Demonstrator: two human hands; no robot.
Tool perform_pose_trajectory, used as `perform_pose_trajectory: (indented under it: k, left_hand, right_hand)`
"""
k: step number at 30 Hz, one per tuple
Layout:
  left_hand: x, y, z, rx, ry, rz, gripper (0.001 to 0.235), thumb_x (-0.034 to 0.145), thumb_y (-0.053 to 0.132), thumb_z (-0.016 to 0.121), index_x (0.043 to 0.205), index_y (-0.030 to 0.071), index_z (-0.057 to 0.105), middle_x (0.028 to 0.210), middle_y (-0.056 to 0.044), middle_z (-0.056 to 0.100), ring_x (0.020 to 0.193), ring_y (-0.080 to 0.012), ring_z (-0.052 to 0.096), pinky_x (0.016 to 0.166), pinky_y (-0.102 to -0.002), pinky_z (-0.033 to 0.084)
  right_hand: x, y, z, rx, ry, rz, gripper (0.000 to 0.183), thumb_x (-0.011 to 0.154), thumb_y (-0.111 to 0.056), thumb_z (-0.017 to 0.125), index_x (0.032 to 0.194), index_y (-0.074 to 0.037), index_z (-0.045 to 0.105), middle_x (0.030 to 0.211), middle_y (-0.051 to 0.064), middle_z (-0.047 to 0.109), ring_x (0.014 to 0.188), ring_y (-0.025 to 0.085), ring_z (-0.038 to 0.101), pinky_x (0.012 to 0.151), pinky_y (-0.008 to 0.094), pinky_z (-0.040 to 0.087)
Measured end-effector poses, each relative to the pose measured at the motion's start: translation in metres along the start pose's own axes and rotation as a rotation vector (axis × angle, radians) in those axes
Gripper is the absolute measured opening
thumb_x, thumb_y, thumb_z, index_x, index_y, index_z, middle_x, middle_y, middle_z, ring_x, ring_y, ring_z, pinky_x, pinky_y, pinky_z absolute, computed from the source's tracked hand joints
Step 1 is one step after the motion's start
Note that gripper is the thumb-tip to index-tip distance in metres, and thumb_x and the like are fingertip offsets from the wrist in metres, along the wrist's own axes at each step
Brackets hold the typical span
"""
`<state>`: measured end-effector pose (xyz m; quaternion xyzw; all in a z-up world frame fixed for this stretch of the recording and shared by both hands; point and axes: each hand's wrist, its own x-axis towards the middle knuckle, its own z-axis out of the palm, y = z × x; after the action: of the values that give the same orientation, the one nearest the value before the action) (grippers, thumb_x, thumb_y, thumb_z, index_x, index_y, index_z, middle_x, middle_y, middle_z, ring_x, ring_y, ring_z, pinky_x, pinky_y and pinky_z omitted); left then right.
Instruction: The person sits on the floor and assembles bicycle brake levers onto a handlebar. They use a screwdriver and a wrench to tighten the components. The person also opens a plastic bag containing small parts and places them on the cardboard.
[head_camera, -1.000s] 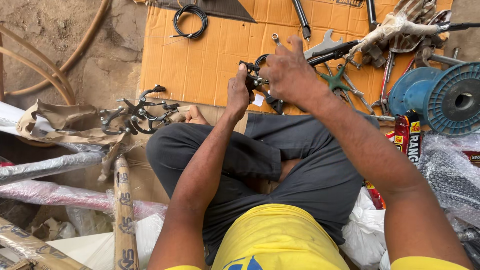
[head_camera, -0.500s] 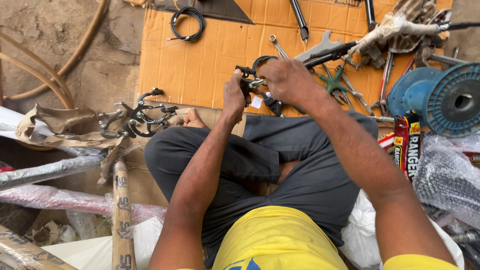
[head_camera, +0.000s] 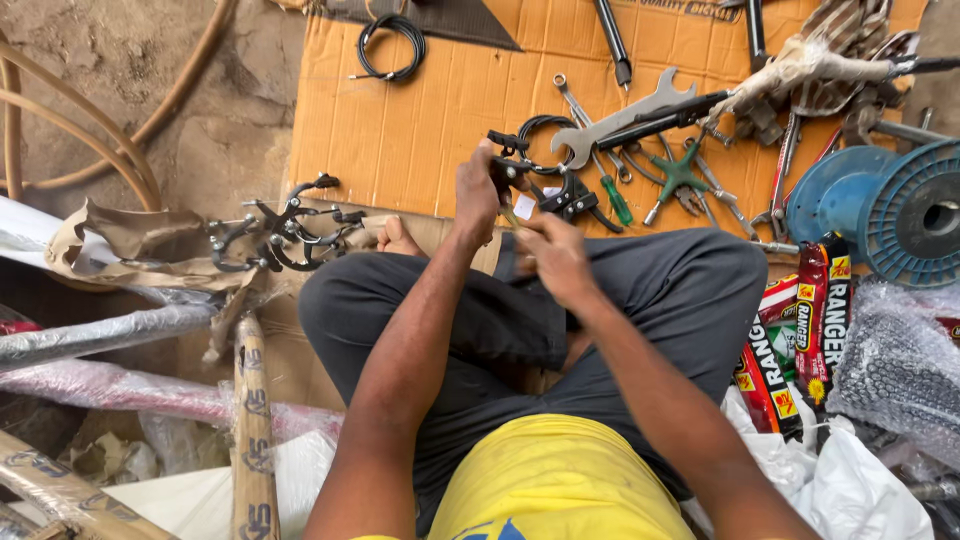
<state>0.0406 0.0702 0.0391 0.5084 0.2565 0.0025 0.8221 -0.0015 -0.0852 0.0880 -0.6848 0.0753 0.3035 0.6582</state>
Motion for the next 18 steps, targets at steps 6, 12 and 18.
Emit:
perform_pose_trajectory:
  k: [6, 12, 18]
  left_hand:
    - [-0.002, -0.018, 0.006, 0.079, -0.051, 0.124, 0.068, 0.111, 0.045, 0.044, 0.063, -0.001, 0.054, 0.054, -0.008, 0.053, 0.042, -0.0120, 0.042, 0.042, -0.031, 0.035]
    - [-0.004, -0.010, -0.001, 0.056, -0.063, 0.084, 0.062, 0.104, 0.046, 0.040, 0.067, 0.003, 0.066, 0.055, -0.006, 0.065, 0.043, -0.0102, 0.046, 0.043, -0.029, 0.037]
    - [0.012, -0.022, 0.002, -0.076, 0.052, -0.037, 0.051, 0.104, 0.041, 0.044, 0.076, 0.006, 0.069, 0.057, -0.003, 0.055, 0.042, -0.0115, 0.042, 0.041, -0.031, 0.032]
  right_hand:
    - [0.012, -0.081, -0.063, -1.128, -0.047, -0.967, 0.010, 0.094, -0.017, 0.070, 0.096, -0.007, 0.072, 0.083, 0.013, 0.064, 0.080, 0.035, 0.063, 0.070, 0.050, 0.046]
    - [0.052, -0.123, -0.049, -1.554, -0.297, -0.857, 0.011, 0.089, -0.017, 0.068, 0.083, -0.009, 0.066, 0.081, 0.014, 0.063, 0.079, 0.034, 0.065, 0.069, 0.048, 0.050]
    - [0.050, -0.011, -0.022, -0.452, 0.179, -0.538, 0.019, 0.099, -0.023, 0.067, 0.102, -0.004, 0.066, 0.083, 0.005, 0.065, 0.074, 0.016, 0.062, 0.065, 0.036, 0.051]
